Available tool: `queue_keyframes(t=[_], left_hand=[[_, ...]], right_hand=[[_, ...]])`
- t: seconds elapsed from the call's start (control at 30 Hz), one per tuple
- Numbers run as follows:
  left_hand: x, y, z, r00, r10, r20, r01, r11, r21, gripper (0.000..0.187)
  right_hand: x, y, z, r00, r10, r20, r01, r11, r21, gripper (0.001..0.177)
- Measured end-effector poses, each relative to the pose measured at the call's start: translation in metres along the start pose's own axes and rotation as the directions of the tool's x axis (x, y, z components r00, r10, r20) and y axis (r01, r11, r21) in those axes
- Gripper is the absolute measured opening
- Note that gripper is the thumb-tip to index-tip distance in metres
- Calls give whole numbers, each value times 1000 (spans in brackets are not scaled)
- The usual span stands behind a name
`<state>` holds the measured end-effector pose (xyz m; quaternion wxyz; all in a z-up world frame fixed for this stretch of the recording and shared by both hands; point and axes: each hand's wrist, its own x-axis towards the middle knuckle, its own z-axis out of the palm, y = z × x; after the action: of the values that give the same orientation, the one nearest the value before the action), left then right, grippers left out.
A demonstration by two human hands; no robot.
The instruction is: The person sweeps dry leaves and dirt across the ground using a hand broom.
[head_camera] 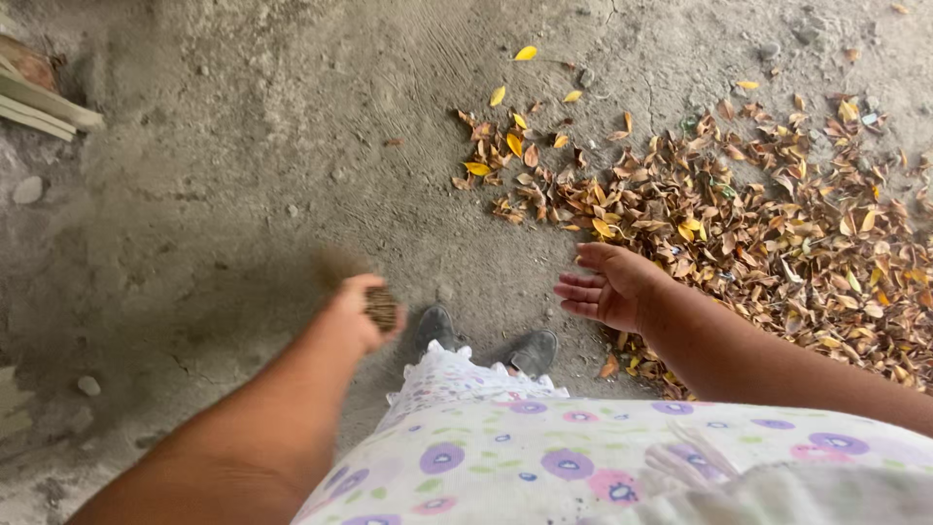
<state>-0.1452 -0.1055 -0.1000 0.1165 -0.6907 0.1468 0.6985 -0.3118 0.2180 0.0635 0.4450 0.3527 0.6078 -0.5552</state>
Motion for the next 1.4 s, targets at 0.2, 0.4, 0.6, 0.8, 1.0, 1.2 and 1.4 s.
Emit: queue_keyframes(t=[0.2, 0.4, 0.6, 0.8, 1.0, 1.2, 1.4], left_hand=[[-50, -3, 81, 875, -182, 449, 13, 935, 354, 32], [-85, 35, 102, 858, -167, 486, -103, 870, 481, 31], [-35, 75, 129, 952, 102, 288, -243, 824, 512, 30], [13, 53, 199, 990, 26, 136, -88, 873, 480, 25], [-33, -56, 309, 952, -203, 228, -33, 674, 738, 29], [-100, -43, 330, 795, -470, 383, 42, 673, 739, 39], [-103, 21, 285, 902, -151, 405, -147, 774, 616, 35]], right_hand=[[-8, -8, 53, 1000, -19, 5, 18, 996, 91, 62], [-4, -15, 50, 995, -64, 75, 49, 982, 184, 68], [28, -16, -10, 1000, -17, 10, 13, 948, 318, 70], [52, -39, -64, 1000, -10, -18, 17, 916, 401, 63], [49, -69, -117, 994, 34, -100, 13, 903, 430, 58], [65, -94, -124, 997, 38, -70, -1, 886, 463, 58], [68, -112, -90, 1000, 15, 0, -14, 906, 422, 61]])
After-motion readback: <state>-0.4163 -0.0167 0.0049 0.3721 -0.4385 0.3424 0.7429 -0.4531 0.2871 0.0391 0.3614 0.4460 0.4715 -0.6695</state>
